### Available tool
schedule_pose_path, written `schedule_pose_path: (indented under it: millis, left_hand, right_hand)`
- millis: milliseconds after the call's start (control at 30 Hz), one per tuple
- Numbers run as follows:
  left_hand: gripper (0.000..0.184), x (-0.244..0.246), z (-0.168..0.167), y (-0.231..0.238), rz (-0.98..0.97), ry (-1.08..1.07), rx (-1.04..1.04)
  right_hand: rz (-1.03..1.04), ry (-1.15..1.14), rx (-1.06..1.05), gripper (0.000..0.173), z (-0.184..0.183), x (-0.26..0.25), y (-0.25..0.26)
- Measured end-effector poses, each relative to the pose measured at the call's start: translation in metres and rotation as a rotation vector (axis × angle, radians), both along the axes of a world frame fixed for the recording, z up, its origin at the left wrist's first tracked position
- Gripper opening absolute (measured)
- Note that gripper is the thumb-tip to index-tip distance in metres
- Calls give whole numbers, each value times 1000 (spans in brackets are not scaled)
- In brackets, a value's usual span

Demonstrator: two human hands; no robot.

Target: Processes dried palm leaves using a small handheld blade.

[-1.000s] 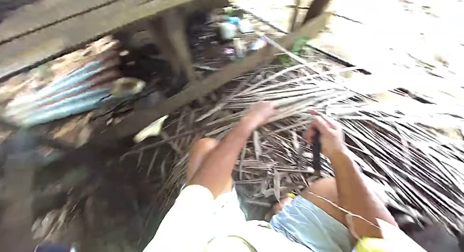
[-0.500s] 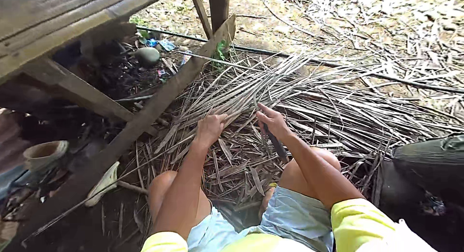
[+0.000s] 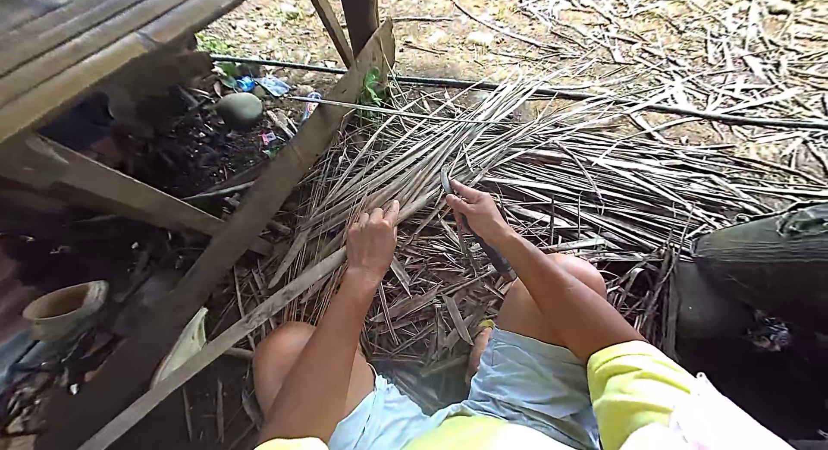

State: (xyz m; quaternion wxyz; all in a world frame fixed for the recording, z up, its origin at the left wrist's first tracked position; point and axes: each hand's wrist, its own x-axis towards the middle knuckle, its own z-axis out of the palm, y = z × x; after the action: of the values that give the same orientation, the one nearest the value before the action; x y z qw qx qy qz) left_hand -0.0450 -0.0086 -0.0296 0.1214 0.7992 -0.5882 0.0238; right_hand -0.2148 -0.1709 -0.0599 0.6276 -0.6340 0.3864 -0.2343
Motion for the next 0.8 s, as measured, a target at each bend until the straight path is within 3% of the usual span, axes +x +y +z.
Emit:
schedule_pose_path:
  millis: [233, 533, 633, 700, 800]
  left_hand:
    - [48, 0, 4, 4, 48, 77, 23]
    - [42, -8, 10, -2, 59, 101, 129]
    - [43, -7, 8, 4, 22, 69, 77]
    - [44, -5, 8, 7, 10, 62, 61]
    - [43, 0, 4, 7, 19, 66, 37]
  right_hand:
    - [178, 142, -118, 54, 2, -7, 0]
    - [90, 417, -311, 51, -2, -7, 3]
    - [-22, 278, -211, 51, -2, -11, -8]
    - [-96, 75, -15, 51, 2, -16, -16]
    - [-40, -73, 104, 55, 9, -19, -16]
